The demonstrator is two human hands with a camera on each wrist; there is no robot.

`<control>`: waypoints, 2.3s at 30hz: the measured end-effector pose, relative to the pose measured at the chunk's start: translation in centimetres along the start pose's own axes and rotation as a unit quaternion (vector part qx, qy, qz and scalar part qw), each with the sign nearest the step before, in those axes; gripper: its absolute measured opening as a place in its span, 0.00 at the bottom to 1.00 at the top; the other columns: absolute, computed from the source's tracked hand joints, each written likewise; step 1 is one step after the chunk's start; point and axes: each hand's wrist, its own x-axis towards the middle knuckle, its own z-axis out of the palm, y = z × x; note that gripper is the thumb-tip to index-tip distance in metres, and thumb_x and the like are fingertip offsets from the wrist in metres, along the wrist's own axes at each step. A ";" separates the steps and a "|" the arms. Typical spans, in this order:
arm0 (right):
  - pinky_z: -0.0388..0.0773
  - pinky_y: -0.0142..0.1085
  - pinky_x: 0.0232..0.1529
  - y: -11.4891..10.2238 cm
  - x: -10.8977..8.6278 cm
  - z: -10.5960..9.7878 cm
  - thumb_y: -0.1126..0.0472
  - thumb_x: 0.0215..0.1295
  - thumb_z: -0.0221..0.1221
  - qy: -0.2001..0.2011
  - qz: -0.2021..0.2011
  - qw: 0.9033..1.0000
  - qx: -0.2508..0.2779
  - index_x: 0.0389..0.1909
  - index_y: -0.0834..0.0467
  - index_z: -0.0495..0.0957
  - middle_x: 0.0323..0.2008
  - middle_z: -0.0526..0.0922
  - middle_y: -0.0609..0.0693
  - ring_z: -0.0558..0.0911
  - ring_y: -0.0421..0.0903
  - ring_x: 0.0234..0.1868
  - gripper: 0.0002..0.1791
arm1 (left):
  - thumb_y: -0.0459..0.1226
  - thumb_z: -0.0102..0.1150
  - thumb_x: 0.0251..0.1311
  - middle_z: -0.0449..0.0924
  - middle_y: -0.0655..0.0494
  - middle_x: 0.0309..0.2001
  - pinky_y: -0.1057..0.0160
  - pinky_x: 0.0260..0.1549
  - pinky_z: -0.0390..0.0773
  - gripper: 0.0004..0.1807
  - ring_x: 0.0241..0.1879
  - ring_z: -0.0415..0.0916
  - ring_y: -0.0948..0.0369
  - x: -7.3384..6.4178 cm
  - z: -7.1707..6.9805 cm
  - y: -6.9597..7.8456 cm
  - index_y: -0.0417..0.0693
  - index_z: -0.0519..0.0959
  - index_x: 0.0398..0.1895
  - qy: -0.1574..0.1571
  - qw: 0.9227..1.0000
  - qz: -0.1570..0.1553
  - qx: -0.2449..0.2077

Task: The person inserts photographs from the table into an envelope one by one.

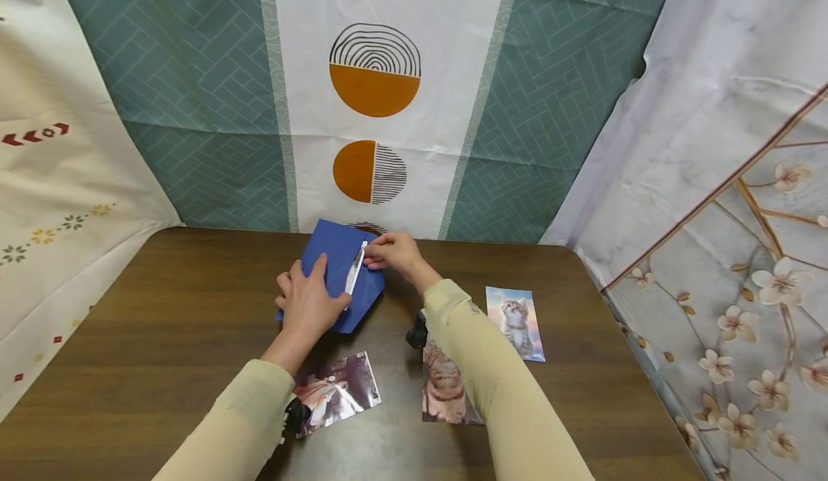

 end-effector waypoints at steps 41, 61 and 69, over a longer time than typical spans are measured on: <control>0.87 0.42 0.49 -0.8 -1.5 -0.6 0.67 0.81 0.57 -0.012 0.036 0.998 0.060 0.61 0.76 0.78 0.52 0.87 0.70 0.92 0.47 0.42 0.17 | 0.49 0.75 0.62 0.50 0.26 0.79 0.21 0.62 0.60 0.52 0.74 0.47 0.29 0.6 -0.3 0.1 0.44 0.59 0.84 -0.007 0.999 -0.020 -0.026; 0.87 0.48 0.52 -2.5 -7.4 -5.2 0.63 0.73 0.68 -0.098 -0.064 0.949 -0.292 0.59 0.69 0.83 0.48 0.91 0.57 0.89 0.62 0.52 0.19 | 0.49 0.74 0.63 0.46 0.23 0.79 0.21 0.60 0.60 0.52 0.74 0.44 0.28 1.7 -1.4 -1.3 0.42 0.58 0.85 -0.012 1.000 -0.017 -0.006; 0.84 0.39 0.55 -1.2 -10.6 -3.4 0.58 0.71 0.71 -0.132 -0.130 0.904 -0.386 0.60 0.65 0.84 0.52 0.90 0.58 0.89 0.47 0.52 0.21 | 0.48 0.73 0.64 0.46 0.23 0.79 0.21 0.61 0.60 0.51 0.75 0.44 0.27 1.8 -1.6 -1.4 0.42 0.58 0.84 -0.013 1.000 -0.018 0.000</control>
